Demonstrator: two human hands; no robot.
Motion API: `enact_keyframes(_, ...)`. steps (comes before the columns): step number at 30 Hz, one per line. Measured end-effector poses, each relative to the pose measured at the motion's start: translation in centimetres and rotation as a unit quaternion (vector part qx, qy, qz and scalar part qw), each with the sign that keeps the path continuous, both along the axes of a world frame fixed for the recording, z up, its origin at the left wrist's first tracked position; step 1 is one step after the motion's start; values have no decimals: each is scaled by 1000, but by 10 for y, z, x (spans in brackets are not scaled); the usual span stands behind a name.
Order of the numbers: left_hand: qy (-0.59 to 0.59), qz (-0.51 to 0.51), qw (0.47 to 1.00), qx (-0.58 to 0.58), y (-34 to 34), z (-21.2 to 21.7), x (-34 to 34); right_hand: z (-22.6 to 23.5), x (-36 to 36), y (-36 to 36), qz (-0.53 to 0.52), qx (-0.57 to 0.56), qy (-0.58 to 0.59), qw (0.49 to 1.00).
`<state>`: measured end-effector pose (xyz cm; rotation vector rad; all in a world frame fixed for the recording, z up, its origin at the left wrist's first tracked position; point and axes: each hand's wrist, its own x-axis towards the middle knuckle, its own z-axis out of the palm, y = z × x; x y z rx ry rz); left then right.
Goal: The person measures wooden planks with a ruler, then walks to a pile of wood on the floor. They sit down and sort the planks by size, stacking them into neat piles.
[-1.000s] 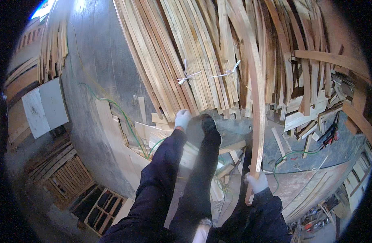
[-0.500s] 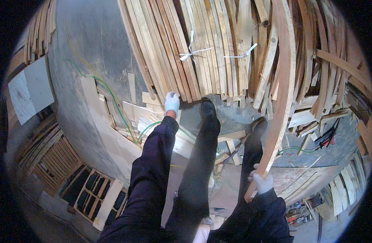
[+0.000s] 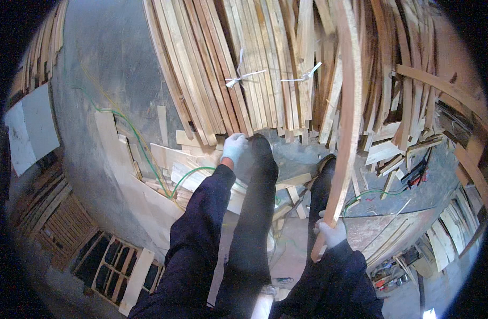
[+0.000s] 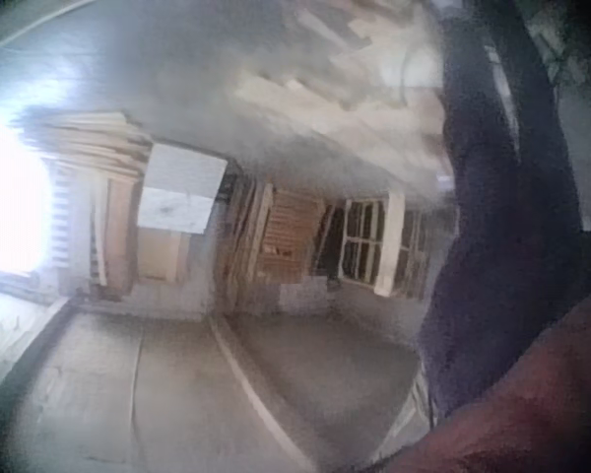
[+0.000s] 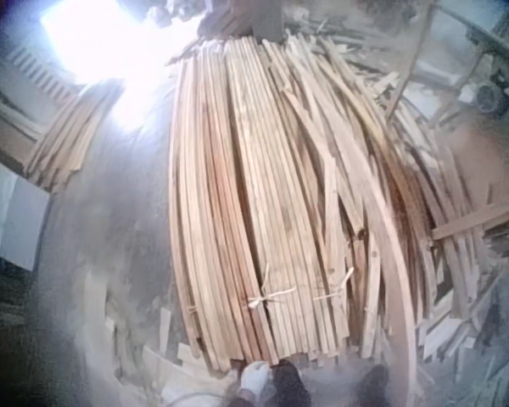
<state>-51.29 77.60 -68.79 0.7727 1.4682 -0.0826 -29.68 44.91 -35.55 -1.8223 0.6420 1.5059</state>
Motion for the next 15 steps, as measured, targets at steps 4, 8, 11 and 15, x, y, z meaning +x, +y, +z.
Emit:
enact_keyframes(4,-184,43,980,-67,-19,60,81,20,-5,17,-5,-15,-7,1000)
enact_keyframes(8,-226,-61,971,-50,-38,149,175,68,4,15,-1,-53,-60,997)
enact_keyframes(11,-293,-2,946,-139,-50,218,236,116,10,-15,112,-84,-160,977)
enact_keyframes(15,-344,14,904,-252,-61,289,292,180,-18,-99,238,-159,-238,928)
